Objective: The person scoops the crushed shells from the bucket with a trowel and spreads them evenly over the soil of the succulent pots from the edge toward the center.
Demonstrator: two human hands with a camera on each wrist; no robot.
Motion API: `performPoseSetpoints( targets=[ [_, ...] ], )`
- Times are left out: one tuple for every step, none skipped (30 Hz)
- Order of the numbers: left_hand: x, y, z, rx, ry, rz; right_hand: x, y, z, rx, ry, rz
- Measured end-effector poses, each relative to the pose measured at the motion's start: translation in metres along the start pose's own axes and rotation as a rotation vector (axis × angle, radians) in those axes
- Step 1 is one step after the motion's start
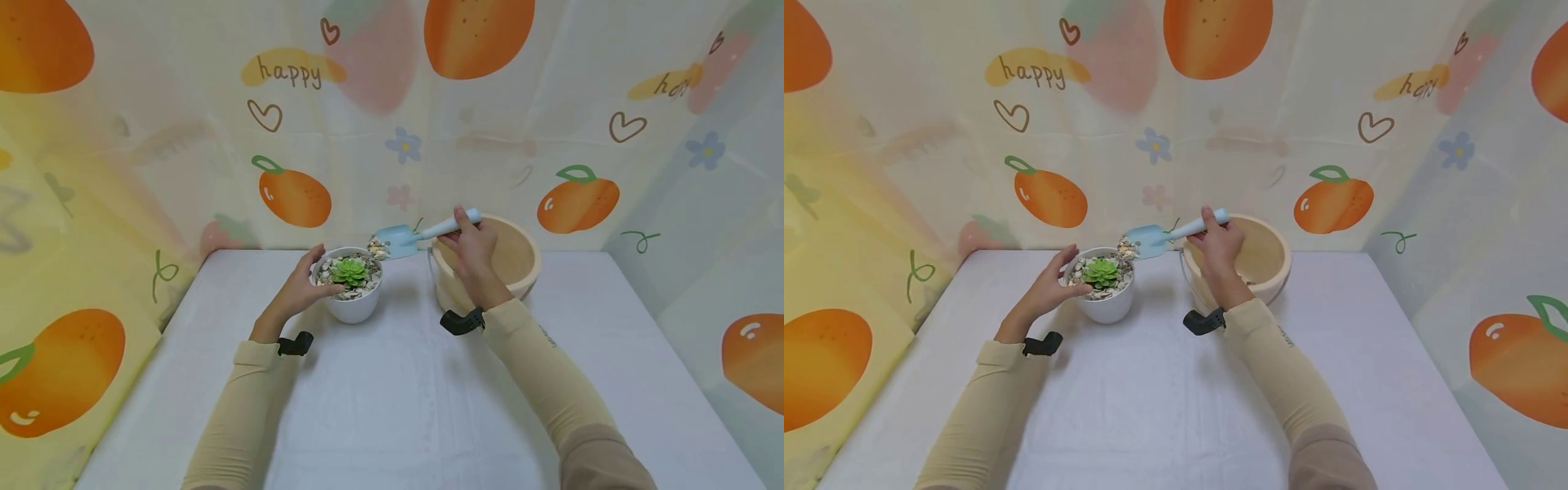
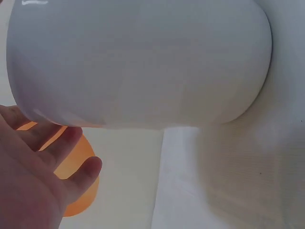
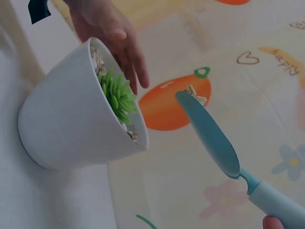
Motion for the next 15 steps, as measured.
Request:
performPoseSetpoints(
  targets=[
    [0.000,-0.002,0.000,0.006,-0.005,0.006,0.002,0.002,0.000,-0.003,0.000,0.001],
    [0.000,-0.003,0.000,0.005,-0.011,0.013,0.003,0.003,0.001,-0.004,-0.001,0.006],
    [0.001,-0.005,0.000,0.006,-0.018,0.015,0.005,0.004,0.001,-0.006,-0.002,0.011],
    [0.001,-0.006,-0.001,0.005,-0.024,0.024,0.007,0.006,0.001,-0.003,-0.004,0.013],
    [0.002,-0.007,-0.001,0.004,-0.032,0.030,0.009,0.008,0.001,0.000,-0.005,0.019],
    [0.002,-0.008,-0.001,0.001,-0.040,0.036,0.011,0.009,0.001,0.001,-0.003,0.021],
    [0.003,-0.009,-0.001,0.000,-0.047,0.035,0.012,0.011,0.000,0.004,-0.002,0.024],
    [0.003,-0.009,-0.001,-0.003,-0.052,0.038,0.014,0.012,0.000,0.007,-0.001,0.025],
    [0.003,-0.009,-0.002,-0.003,-0.058,0.038,0.015,0.013,0.001,0.012,0.003,0.026],
    [0.004,-0.009,-0.002,-0.009,-0.063,0.039,0.016,0.015,0.001,0.016,0.007,0.030],
    [0.003,-0.009,-0.002,-0.012,-0.068,0.033,0.018,0.016,0.001,0.019,0.009,0.036],
    [0.003,-0.009,-0.002,-0.016,-0.070,0.028,0.019,0.017,0.001,0.019,0.010,0.042],
    [0.003,-0.009,-0.002,-0.020,-0.072,0.022,0.020,0.019,0.001,0.021,0.008,0.048],
    [0.002,-0.010,-0.002,-0.023,-0.073,0.019,0.022,0.020,0.001,0.022,0.005,0.057],
    [0.002,-0.010,-0.002,-0.027,-0.074,0.017,0.023,0.021,0.001,0.023,0.001,0.067]
  ],
)
Point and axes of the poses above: each hand's wrist, its own z-axis away from the middle knuckle, its own x-axis out of the palm, y = z × x, the point moved 4 cm from there along -z, towards the middle knuckle, and after that the axes turned 2 degrees about -z, right-handed, at the moved point
